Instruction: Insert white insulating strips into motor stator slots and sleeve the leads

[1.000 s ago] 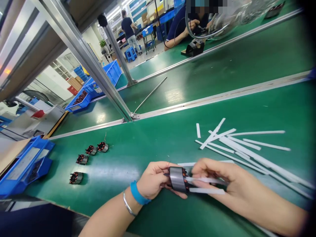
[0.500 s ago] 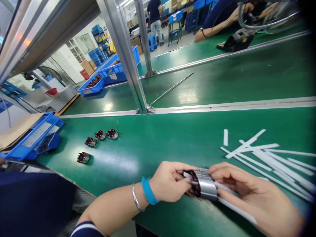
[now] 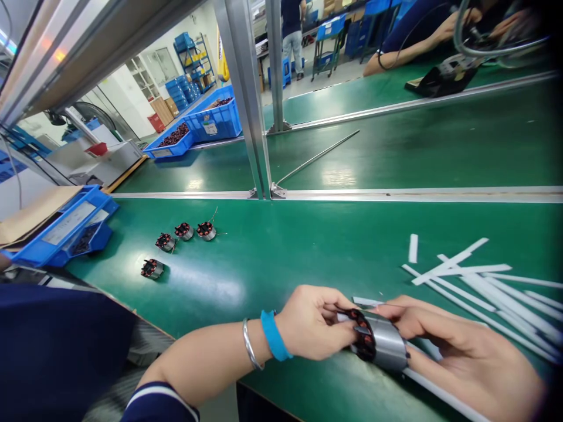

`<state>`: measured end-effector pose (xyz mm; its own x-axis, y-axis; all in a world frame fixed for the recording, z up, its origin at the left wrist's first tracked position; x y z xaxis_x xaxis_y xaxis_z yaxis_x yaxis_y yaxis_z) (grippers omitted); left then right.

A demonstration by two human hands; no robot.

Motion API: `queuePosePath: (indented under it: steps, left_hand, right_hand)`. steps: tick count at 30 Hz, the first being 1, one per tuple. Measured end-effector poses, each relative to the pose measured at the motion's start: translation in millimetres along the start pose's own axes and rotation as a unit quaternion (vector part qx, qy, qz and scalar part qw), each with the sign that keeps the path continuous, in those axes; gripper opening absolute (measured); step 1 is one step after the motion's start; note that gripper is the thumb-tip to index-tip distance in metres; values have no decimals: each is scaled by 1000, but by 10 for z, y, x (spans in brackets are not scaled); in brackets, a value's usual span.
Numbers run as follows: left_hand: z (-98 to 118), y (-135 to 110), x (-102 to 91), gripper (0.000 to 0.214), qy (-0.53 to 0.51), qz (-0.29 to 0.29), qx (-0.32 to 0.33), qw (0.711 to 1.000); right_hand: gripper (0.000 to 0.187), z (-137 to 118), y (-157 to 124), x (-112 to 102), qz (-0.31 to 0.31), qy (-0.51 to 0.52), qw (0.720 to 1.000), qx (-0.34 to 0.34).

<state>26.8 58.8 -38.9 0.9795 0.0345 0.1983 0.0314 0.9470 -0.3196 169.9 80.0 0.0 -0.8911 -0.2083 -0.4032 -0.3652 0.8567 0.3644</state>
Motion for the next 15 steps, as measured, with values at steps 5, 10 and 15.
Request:
queuePosePath:
  steps: [5, 10, 15]
  left_hand:
    - [23, 4, 7, 18, -20, -19, -40, 999]
    - [63, -37, 10, 28, 13, -83, -61, 995]
    - [98, -60, 3, 30, 10, -82, -54, 995]
  right_hand:
    - [26, -197, 115, -28, 0, 27, 1000, 3]
    - [35, -315, 112, -10, 10, 51, 999, 7]
    - [24, -174, 146, -163, -37, 44, 998, 15]
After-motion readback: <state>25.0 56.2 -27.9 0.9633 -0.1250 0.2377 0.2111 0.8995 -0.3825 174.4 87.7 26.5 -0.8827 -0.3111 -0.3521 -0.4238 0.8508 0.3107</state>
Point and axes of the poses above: each hand's wrist, its own y-axis towards the middle knuckle, its own x-axis out of the palm, z = x × y, the point moved 7 cm from there along y, towards the middle knuckle, and after that the axes turned 10 degrees about z, right-handed, at the moved point
